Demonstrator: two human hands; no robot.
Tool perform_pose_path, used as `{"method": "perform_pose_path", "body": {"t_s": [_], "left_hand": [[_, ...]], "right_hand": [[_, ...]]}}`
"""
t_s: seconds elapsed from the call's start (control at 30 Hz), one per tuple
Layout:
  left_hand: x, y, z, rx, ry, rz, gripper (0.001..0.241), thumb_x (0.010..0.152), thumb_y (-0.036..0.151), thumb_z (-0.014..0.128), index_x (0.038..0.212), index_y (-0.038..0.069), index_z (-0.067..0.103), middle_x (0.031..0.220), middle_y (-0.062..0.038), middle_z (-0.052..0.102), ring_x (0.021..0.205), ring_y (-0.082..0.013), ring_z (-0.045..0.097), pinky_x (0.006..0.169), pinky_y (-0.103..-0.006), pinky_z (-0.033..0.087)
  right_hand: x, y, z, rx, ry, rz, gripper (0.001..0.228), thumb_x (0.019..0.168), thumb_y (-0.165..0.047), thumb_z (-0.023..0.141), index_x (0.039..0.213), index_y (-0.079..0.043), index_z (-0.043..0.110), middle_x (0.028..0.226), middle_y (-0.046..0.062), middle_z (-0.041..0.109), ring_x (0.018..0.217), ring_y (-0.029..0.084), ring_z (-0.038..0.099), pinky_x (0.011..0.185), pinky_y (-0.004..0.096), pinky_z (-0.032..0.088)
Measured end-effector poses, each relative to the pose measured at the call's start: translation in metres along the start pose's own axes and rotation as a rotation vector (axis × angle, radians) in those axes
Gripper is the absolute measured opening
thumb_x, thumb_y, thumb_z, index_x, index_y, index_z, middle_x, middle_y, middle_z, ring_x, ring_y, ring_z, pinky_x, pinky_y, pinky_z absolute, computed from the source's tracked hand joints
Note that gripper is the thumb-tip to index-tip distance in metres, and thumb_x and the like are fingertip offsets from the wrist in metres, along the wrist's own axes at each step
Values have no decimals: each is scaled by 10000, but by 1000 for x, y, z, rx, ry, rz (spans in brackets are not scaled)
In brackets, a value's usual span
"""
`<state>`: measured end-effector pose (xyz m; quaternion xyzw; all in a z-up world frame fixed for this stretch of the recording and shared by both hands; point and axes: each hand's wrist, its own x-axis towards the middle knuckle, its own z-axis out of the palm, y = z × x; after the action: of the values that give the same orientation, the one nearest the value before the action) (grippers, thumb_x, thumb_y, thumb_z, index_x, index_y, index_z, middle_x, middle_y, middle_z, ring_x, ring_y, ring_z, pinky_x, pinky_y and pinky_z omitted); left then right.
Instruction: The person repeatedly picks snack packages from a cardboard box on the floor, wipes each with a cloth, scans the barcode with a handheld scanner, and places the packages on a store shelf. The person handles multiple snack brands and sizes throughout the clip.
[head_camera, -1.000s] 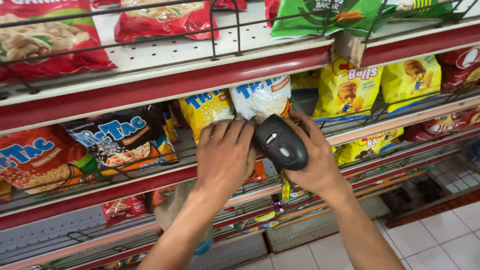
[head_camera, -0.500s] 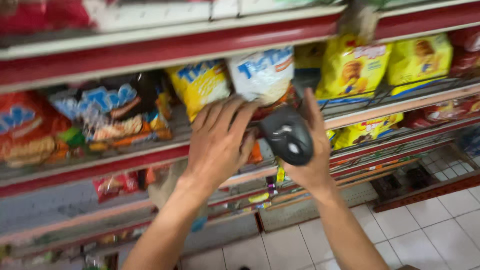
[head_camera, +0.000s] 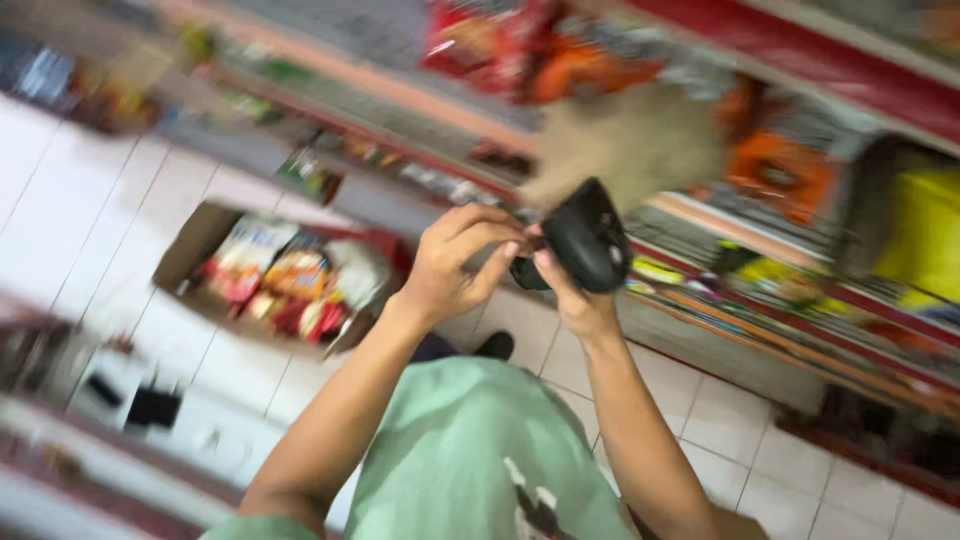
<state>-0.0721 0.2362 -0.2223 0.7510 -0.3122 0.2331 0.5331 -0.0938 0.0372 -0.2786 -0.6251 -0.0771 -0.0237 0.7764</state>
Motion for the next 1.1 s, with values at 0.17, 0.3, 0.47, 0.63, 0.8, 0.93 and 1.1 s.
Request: {"method": "perform_pose_path", "body": {"t_s": [0.17,0.3,0.47,0.63,0.8,0.93,1.1], "left_hand": [[-122,-40,-57,139,210,-337,83,965,45,696,1036,19,661,1035,-125,686,942,-287,689,833,-363,549],[-208,-69,-95,165,297,-709,79,991,73,666,1045,28,701,970,-115,695,826,-246,678,742,-343,536],[-305,-108,-127,231,386,-917,170,966,112,658,1111,30,690,1012,-131,703,884,-259,702,799,-364,552],[-378,-152,-134,357,320,-1035,363,891,165,740,1219,44,642,1151,-200,659,1044,-340,654,894,-412,537],[-401,-209,-140,157,431,-1391,537,884,269,737,1366,119,554,1267,-212,565,1062,-361,646,965,-417,522],[-411,-260,-154,332,625,-1312,567,848,226,789,1353,101,565,1312,-234,544,1256,-384,520,1082,-450,429],[-429,-313,-181,534,711,-1180,664,810,164,869,1371,45,532,1349,-305,467,1202,-410,515,1013,-461,447]], "right_hand": [[-3,86,99,-10,-220,229,350,941,-61,735,1274,10,652,1168,79,710,1070,164,692,963,326,572],[-10,156,151,-57,-358,479,344,932,-102,751,1253,8,691,1157,106,743,1029,189,726,920,327,593],[-27,241,186,47,-335,733,387,980,-233,706,1274,14,657,1219,137,732,1108,249,725,907,377,568],[-39,288,187,98,-212,925,543,948,-308,711,1367,17,589,1387,150,651,1298,275,629,990,406,540],[-44,294,195,34,-154,1003,587,951,-340,690,1422,-23,540,1499,129,560,1399,251,525,1056,404,500],[-50,285,218,77,-124,1011,556,967,-364,645,1405,-36,548,1442,174,605,1327,290,596,1030,407,502],[-51,274,253,99,-99,1008,508,974,-349,645,1365,-33,579,1348,176,662,1221,285,664,974,389,519]]}}
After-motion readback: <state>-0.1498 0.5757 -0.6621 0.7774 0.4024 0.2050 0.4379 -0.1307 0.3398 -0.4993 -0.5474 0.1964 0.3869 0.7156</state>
